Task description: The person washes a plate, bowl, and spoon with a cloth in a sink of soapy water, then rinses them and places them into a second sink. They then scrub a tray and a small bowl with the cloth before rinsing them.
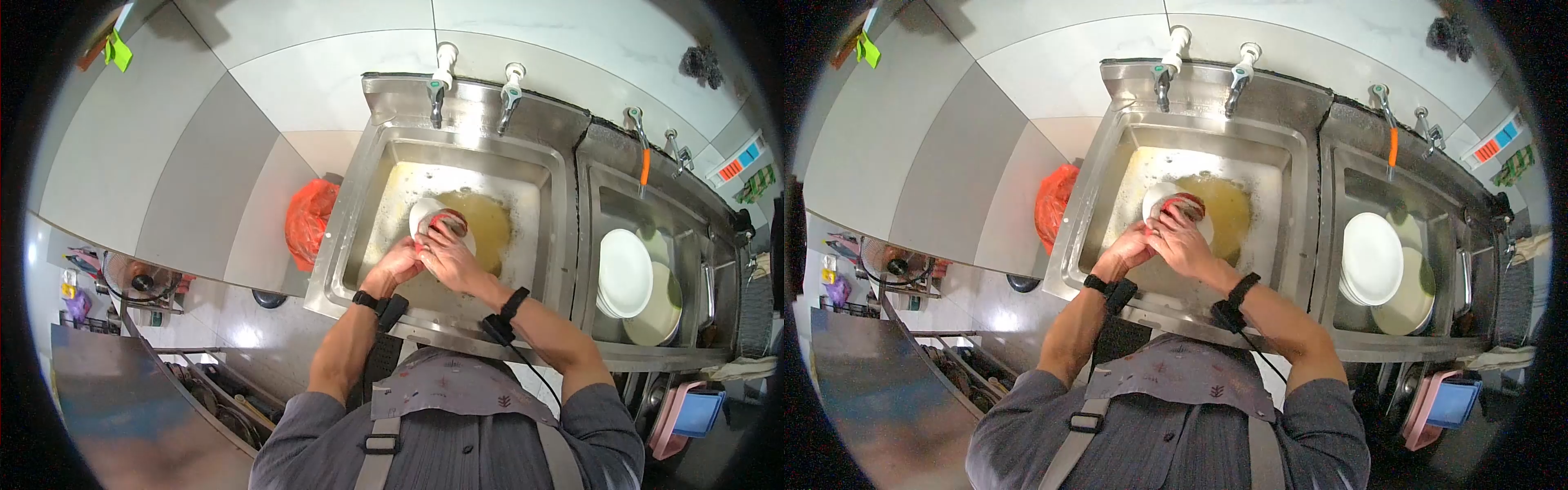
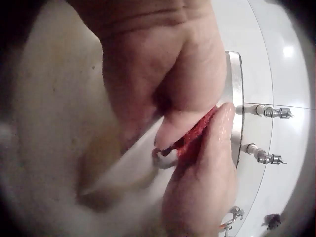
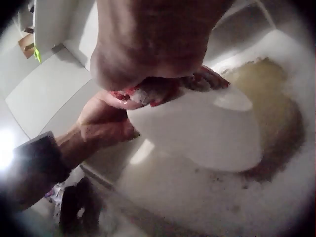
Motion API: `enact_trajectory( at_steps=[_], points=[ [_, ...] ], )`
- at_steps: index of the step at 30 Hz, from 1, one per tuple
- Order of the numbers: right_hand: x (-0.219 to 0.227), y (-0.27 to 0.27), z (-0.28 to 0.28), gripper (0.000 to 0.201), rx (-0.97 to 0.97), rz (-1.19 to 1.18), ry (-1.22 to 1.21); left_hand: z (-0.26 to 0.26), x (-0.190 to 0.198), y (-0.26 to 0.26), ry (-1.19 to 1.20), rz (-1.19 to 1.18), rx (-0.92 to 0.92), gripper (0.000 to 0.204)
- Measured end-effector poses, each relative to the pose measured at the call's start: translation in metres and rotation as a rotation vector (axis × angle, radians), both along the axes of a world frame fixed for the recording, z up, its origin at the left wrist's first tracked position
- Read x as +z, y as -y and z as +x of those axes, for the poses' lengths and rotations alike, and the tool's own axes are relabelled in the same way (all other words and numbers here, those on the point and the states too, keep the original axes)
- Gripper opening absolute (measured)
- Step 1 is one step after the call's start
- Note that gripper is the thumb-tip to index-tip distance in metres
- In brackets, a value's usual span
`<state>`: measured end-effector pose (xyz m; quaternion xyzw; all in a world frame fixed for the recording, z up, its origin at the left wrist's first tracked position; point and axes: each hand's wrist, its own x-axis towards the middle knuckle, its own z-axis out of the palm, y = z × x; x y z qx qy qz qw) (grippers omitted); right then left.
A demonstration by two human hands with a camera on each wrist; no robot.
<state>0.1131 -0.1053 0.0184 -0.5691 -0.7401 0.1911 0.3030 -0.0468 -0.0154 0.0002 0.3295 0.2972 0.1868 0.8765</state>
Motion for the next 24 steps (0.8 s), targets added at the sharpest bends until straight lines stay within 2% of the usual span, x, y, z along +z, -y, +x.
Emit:
enact_trajectory(
  at_steps=[2,4,6,8,9,10,12,13,14,16,20,21,22,23,24],
  points=[
    [-0.001,-0.015,0.004,0.055,0.02,0.047,0.056,-0.003,0.0,0.003,-0.029,0.058,-0.024,0.043],
    [0.019,-0.031,0.008,0.051,0.004,-0.098,0.159,-0.004,0.003,0.005,-0.085,0.173,-0.077,0.045],
    [0.027,-0.049,0.015,0.053,-0.003,-0.118,0.147,-0.005,0.01,0.007,-0.08,0.133,-0.081,0.046],
    [0.031,-0.058,0.026,0.056,-0.12,-0.214,0.067,-0.007,0.018,0.011,-0.071,0.05,-0.088,0.048],
    [0.011,-0.066,0.031,0.052,-0.209,-0.127,-0.005,-0.009,0.018,0.012,-0.071,0.05,-0.084,0.048],
    [-0.002,-0.07,0.037,0.052,-0.205,-0.127,-0.005,-0.011,0.016,0.014,-0.037,0.044,-0.073,0.049],
    [-0.031,-0.078,0.058,0.052,-0.312,-0.185,-0.208,-0.012,0.018,0.015,-0.001,0.037,-0.062,0.05],
    [-0.089,-0.09,0.085,0.057,-0.143,0.142,0.084,-0.012,0.022,0.017,0.032,0.028,-0.048,0.051],
    [-0.073,-0.082,0.083,0.057,-0.143,0.142,0.086,-0.012,0.024,0.017,0.065,0.019,-0.035,0.052],
    [-0.024,-0.053,0.075,0.059,-0.449,-0.518,-0.614,-0.012,0.022,0.012,0.053,0.004,-0.015,0.05],
    [-0.067,-0.035,0.08,0.063,-0.507,-0.53,-0.573,-0.009,0.017,0.008,0.035,0.008,0.051,0.043],
    [-0.075,-0.031,0.079,0.069,-0.557,-0.533,-0.637,-0.005,0.015,0.007,0.039,0.012,0.046,0.043],
    [-0.075,-0.023,0.074,0.077,-0.609,-0.542,-0.704,-0.004,0.011,0.008,0.043,0.02,0.086,0.041],
    [-0.075,-0.017,0.067,0.077,-0.615,-0.537,-0.706,-0.002,0.007,0.007,0.05,0.031,0.127,0.038],
    [-0.063,-0.01,0.052,0.075,-0.709,-0.671,-0.777,0.001,0.007,0.006,0.052,0.033,0.12,0.038]
  ],
)
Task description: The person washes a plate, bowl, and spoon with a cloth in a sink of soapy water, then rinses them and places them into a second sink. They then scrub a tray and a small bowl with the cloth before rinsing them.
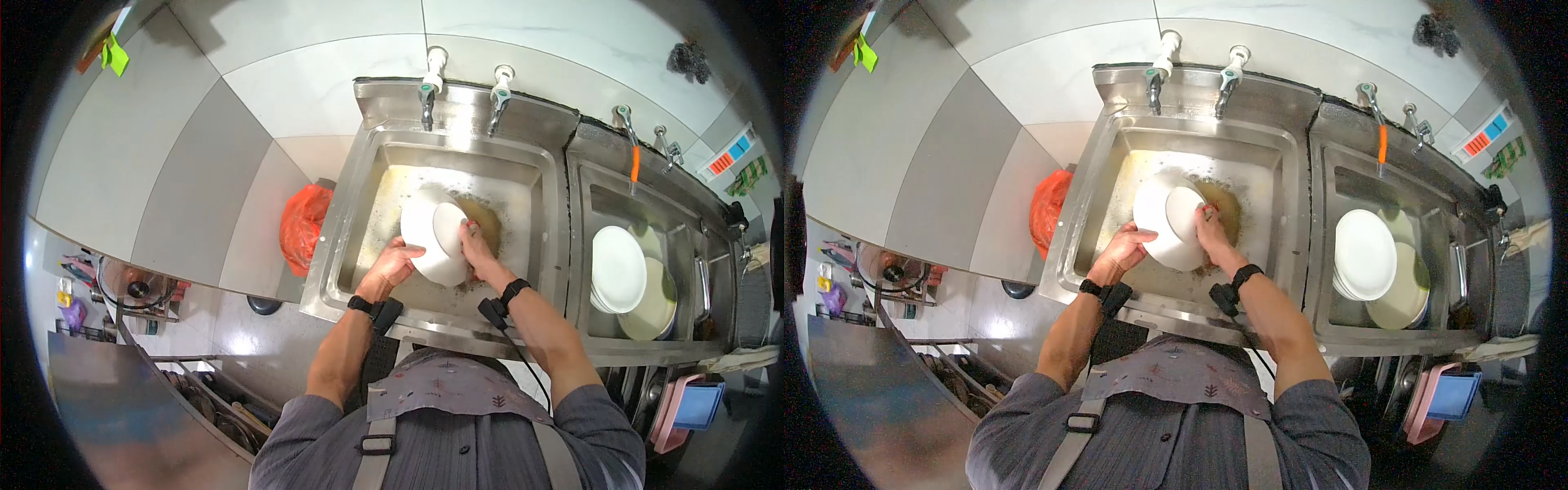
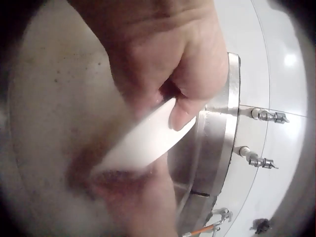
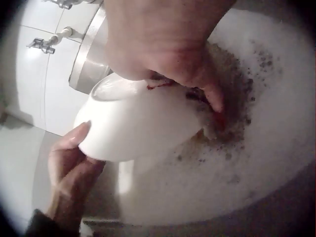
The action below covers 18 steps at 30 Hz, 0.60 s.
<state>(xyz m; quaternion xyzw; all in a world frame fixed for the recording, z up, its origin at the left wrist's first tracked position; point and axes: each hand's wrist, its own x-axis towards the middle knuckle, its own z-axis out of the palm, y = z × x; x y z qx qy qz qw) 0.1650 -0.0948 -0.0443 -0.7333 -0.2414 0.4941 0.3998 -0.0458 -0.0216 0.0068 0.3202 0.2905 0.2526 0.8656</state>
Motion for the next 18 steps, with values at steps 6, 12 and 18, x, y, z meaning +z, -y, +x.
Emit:
enact_trajectory(
  at_steps=[6,12,18],
  points=[
    [0.078,0.011,-0.041,0.077,-0.124,-0.049,-0.454,0.02,0.004,0.001,0.059,0.056,0.085,0.033],
    [0.116,0.006,-0.042,0.086,0.066,0.095,-0.585,0.045,0.043,0.023,-0.355,0.554,0.007,0.038],
    [0.062,-0.006,-0.005,0.055,-0.252,0.201,-0.379,0.067,0.063,0.041,-0.764,1.181,-0.415,0.041]
  ],
)
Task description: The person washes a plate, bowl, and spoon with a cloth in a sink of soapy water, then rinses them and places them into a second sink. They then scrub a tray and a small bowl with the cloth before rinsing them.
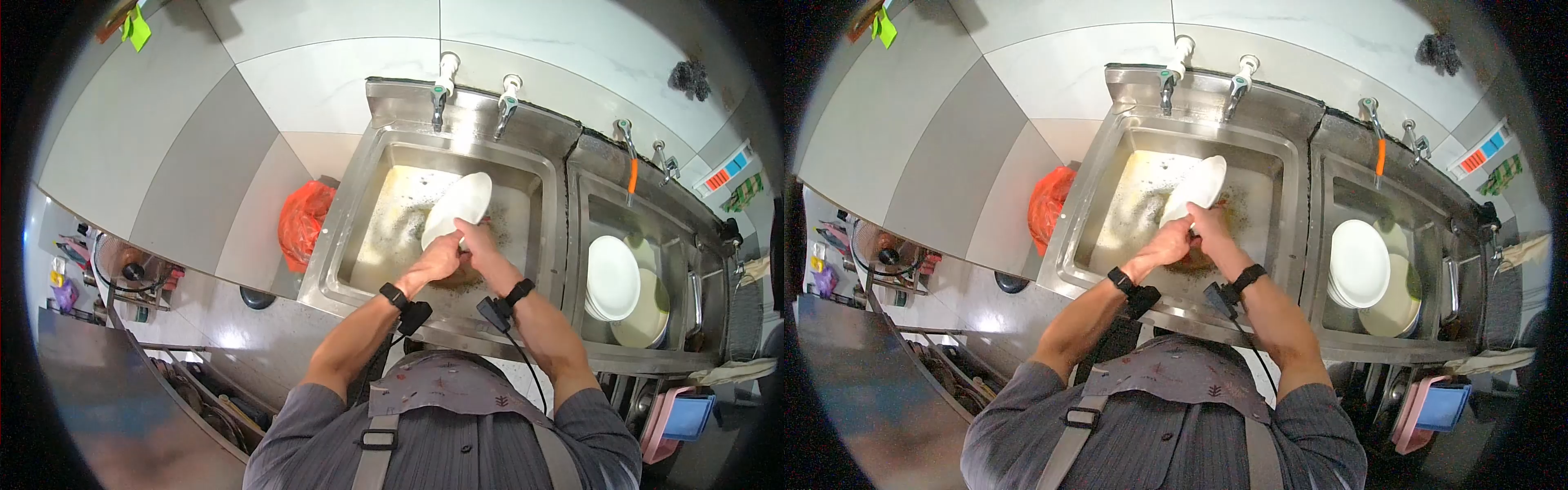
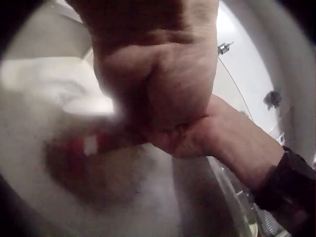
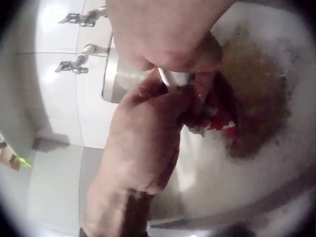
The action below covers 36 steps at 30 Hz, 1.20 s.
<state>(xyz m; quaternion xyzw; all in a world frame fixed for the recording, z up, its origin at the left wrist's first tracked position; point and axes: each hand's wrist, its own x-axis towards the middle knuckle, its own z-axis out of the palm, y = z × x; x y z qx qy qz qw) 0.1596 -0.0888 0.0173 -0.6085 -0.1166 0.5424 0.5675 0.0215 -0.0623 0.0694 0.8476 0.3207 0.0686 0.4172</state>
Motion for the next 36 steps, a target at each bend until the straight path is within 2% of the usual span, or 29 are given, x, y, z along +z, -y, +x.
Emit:
enact_trajectory(
  at_steps=[1,2,3,4,5,6,8,10,12,15,17,20,21,23,24,26,27,29,30,32,35,36],
  points=[
    [-0.049,-0.006,0.022,0.048,0.019,-0.012,0.068,0.004,-0.016,0.002,0.003,0.0,0.001,0.041],
    [-0.075,-0.011,0.036,0.043,0.04,-0.02,0.136,0.006,-0.042,0.002,0.055,0.071,-0.065,0.042],
    [-0.071,-0.007,0.038,0.043,0.043,-0.018,0.138,0.007,-0.056,0.001,0.106,0.141,-0.129,0.044],
    [-0.065,0.0,0.038,0.041,-0.019,-0.069,0.2,0.005,-0.048,0.0,0.108,0.144,-0.126,0.044],
    [-0.059,0.006,0.039,0.039,-0.083,-0.124,0.26,0.001,-0.041,0.001,-0.027,0.115,-0.22,0.044],
    [-0.073,0.005,0.045,0.039,-0.083,-0.126,0.258,-0.002,-0.036,0.003,-0.162,0.083,-0.315,0.045],
    [-0.113,0.003,0.06,0.033,0.007,-0.152,0.381,-0.004,-0.06,-0.001,-0.221,0.121,-0.344,0.04],
    [-0.083,0.011,0.051,0.034,-0.023,-0.199,0.307,-0.013,-0.069,-0.01,-0.349,0.114,-0.462,0.035],
    [-0.07,0.014,0.046,0.036,-0.049,-0.242,0.233,-0.021,-0.081,-0.02,-0.381,0.085,-0.47,0.037],
    [-0.104,0.013,0.066,0.039,-0.033,-0.31,0.247,-0.033,-0.068,-0.026,-0.4,0.076,-0.454,0.044],
    [-0.145,0.009,0.081,0.042,-0.029,-0.268,0.2,-0.038,-0.048,-0.027,-0.455,-0.175,-0.226,0.051],
    [-0.087,0.02,0.065,0.043,-0.003,-0.29,0.148,-0.042,-0.042,-0.034,-0.514,-0.164,-0.224,0.054],
    [-0.083,0.019,0.065,0.043,-0.007,-0.29,0.152,-0.044,-0.047,-0.037,-0.51,-0.162,-0.227,0.054],
    [-0.074,0.02,0.066,0.042,0.124,-0.3,0.336,-0.049,-0.059,-0.041,-0.455,-0.198,-0.15,0.056],
    [-0.069,0.023,0.065,0.042,0.116,-0.304,0.338,-0.05,-0.06,-0.042,-0.452,-0.198,-0.158,0.056],
    [-0.058,0.026,0.063,0.039,0.121,-0.268,0.563,-0.05,-0.062,-0.045,-0.437,-0.288,-0.085,0.051],
    [-0.043,0.03,0.059,0.039,0.115,-0.272,0.568,-0.048,-0.066,-0.047,-0.432,-0.288,-0.092,0.051],
    [-0.006,0.037,0.047,0.039,0.141,-0.31,0.962,-0.047,-0.071,-0.052,-0.409,-0.411,-0.041,0.044],
    [-0.004,0.039,0.05,0.039,0.138,-0.313,0.966,-0.045,-0.068,-0.052,-0.406,-0.411,-0.045,0.044],
    [0.001,0.045,0.057,0.04,0.157,-0.193,1.127,-0.04,-0.062,-0.05,-0.414,-0.4,0.048,0.038],
    [0.019,0.054,0.055,0.04,0.112,-0.101,1.145,-0.033,-0.09,-0.061,-0.401,-0.321,0.083,0.036],
    [0.021,0.056,0.056,0.04,0.106,-0.099,1.149,-0.032,-0.088,-0.065,-0.398,-0.315,0.08,0.036]
  ],
)
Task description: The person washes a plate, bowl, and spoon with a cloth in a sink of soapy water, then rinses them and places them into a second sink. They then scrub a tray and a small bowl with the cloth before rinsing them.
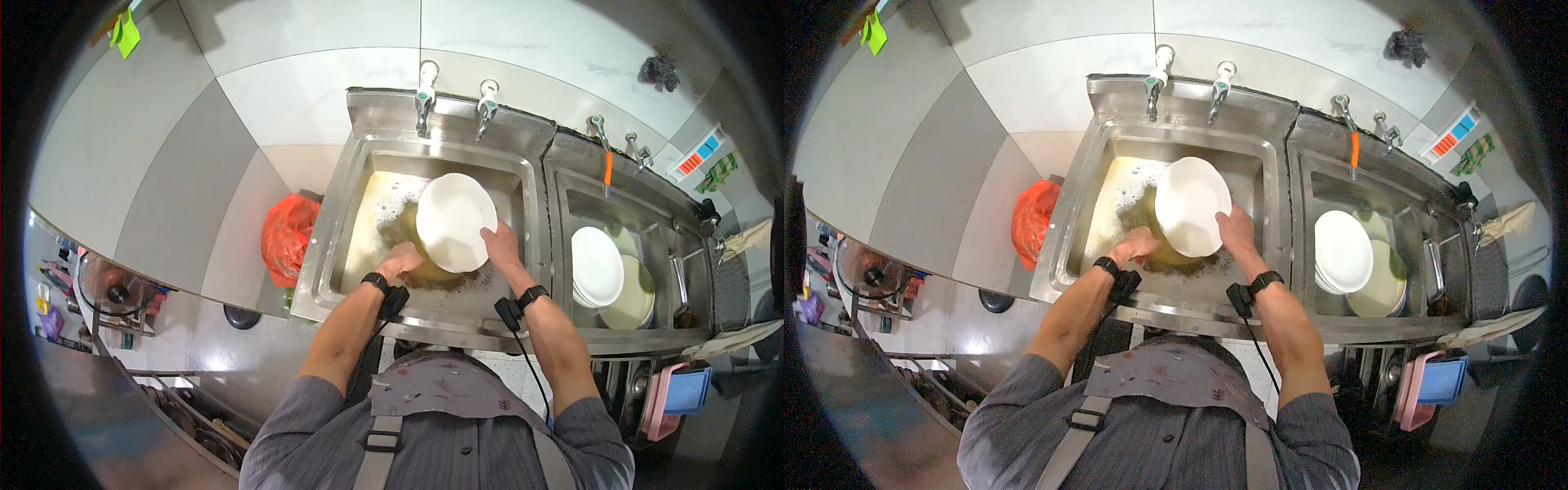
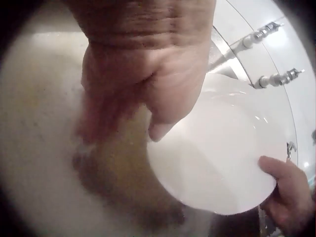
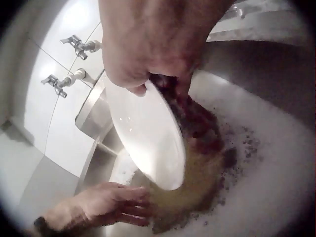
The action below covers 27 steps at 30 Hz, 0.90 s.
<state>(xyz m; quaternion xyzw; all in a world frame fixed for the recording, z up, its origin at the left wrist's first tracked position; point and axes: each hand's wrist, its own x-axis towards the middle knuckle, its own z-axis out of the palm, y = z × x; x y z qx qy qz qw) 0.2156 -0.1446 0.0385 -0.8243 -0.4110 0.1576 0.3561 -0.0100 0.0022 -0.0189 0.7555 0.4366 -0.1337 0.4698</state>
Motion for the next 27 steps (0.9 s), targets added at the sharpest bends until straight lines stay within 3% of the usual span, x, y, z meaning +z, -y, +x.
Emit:
enact_trajectory(
  at_steps=[2,3,5,6,8,9,10,13,14,16,18,19,20,22,23,25,26,27],
  points=[
    [0.005,0.005,0.003,0.043,0.051,0.117,-0.094,0.004,0.003,-0.006,0.015,-0.08,0.174,0.038],
    [0.008,0.008,0.004,0.043,0.042,0.122,-0.091,0.006,-0.003,-0.009,0.018,-0.076,0.165,0.038],
    [0.013,0.014,0.003,0.04,0.087,0.243,-0.286,0.001,-0.021,-0.015,0.505,-0.523,0.51,0.039],
    [0.009,0.013,0.002,0.04,0.078,0.248,-0.285,-0.001,-0.026,-0.018,0.502,-0.521,0.499,0.039],
    [-0.002,0.012,0.005,0.037,0.125,0.377,-0.693,0.0,-0.031,-0.019,0.856,-0.871,0.698,0.039],
    [0.008,0.016,0.004,0.039,0.083,0.254,-0.696,-0.002,-0.018,-0.014,0.897,-0.811,0.699,0.036],
    [-0.005,0.015,0.007,0.043,0.094,0.364,-0.844,-0.005,0.001,-0.007,0.933,-0.757,0.688,0.034],
    [-0.012,0.015,0.008,0.047,0.068,0.348,-0.923,-0.002,0.016,-0.001,1.067,-0.574,0.721,0.036],
    [-0.029,0.004,0.019,0.05,0.028,0.179,-0.936,-0.001,0.02,-0.003,1.129,-0.498,0.735,0.035],
    [0.009,0.015,0.009,0.048,0.03,0.113,-0.823,-0.011,0.041,0.0,1.117,-0.375,0.72,0.034],
    [0.063,0.028,-0.002,0.046,0.227,-0.141,-0.535,-0.02,0.042,-0.009,1.187,-0.247,0.666,0.034],
    [0.05,0.02,-0.001,0.048,0.299,-0.124,-0.28,-0.027,0.053,-0.009,1.101,-0.2,0.665,0.036],
    [0.037,0.015,0.002,0.048,0.292,-0.117,-0.286,-0.031,0.061,-0.008,1.095,-0.198,0.655,0.036],
    [0.038,0.012,0.001,0.049,0.251,-0.149,0.08,-0.039,0.067,-0.01,1.097,-0.129,0.636,0.038],
    [0.039,0.012,0.003,0.049,0.248,-0.146,0.079,-0.043,0.07,-0.009,1.098,-0.135,0.625,0.038],
    [0.048,0.014,0.006,0.048,0.271,-0.064,-0.57,-0.043,0.076,-0.002,1.069,-0.138,0.648,0.038],
    [0.043,0.01,0.007,0.048,0.27,-0.057,-0.568,-0.041,0.08,0.0,1.037,-0.141,0.672,0.037],
    [0.039,0.006,0.004,0.047,0.276,0.13,-0.453,-0.038,0.081,0.002,1.039,-0.138,0.667,0.037]
  ],
)
